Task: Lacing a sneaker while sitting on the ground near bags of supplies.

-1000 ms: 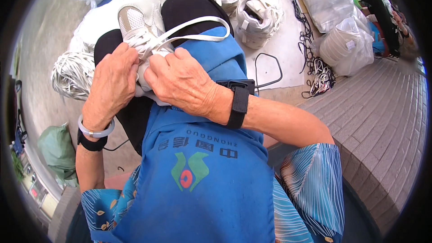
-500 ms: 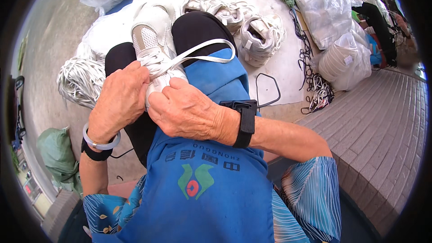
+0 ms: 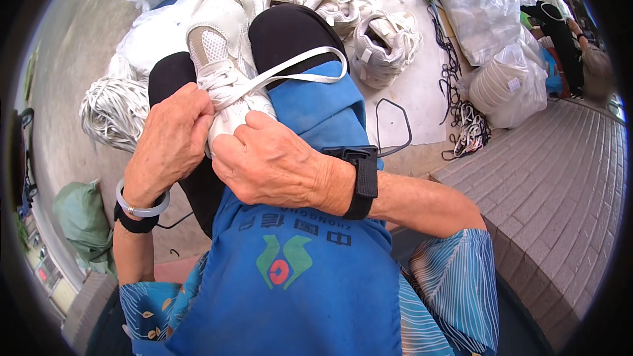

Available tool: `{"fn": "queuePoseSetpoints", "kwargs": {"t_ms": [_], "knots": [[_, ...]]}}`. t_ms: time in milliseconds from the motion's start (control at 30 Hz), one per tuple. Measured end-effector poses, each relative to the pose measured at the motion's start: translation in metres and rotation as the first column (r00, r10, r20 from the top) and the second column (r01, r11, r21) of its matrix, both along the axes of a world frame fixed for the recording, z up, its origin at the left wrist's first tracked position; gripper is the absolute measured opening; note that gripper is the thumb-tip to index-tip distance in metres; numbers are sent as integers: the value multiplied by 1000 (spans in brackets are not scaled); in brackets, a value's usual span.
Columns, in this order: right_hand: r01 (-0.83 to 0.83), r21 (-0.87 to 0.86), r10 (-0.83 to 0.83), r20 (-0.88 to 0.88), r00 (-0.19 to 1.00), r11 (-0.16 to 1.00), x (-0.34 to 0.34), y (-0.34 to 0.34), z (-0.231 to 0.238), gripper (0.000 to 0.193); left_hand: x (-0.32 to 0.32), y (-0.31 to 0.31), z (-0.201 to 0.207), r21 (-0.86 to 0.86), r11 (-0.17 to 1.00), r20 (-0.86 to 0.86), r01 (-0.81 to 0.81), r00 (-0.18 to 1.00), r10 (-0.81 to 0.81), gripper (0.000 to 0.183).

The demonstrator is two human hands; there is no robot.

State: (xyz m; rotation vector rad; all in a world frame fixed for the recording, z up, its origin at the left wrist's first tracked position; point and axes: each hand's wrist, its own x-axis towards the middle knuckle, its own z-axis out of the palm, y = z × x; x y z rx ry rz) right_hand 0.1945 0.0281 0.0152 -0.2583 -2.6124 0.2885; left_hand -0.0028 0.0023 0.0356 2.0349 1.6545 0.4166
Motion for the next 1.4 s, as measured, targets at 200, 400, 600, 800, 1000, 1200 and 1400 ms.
{"fn": "queuePoseSetpoints", "kwargs": {"t_ms": [200, 400, 600, 800, 1000, 1200, 1400], "knots": [[2, -16, -2, -8, 1000, 1000, -2, 0, -1, 14, -4, 8, -5, 29, 996, 109, 89, 990, -91, 5], [-7, -12, 7, 12, 1000, 1000, -1, 1, -1, 13, -9, 11, -9, -21, 991, 218, 131, 968, -123, 6], [21, -42, -21, -12, 1000, 999, 0, 0, -5, 11, -8, 1, -17, 64, 995, 293, 76, 952, -92, 5], [61, -97, -64, -29, 998, 993, 3, -2, -10, 30, 5, -24, -19, 15, 971, 430, -238, 878, 208, 8], [74, -112, -79, -49, 996, 991, 0, -3, -7, 32, 1, -23, -19, 105, 980, 208, -169, 967, 145, 10], [81, -125, -86, -36, 996, 989, -1, -2, -12, 29, 12, -20, -36, 232, 951, 267, -204, 953, 139, 9], [145, -310, -141, 34, 989, 940, 3, 3, 4, 11, 6, -29, -23, 134, 941, 325, -310, 911, 253, 13]]}}
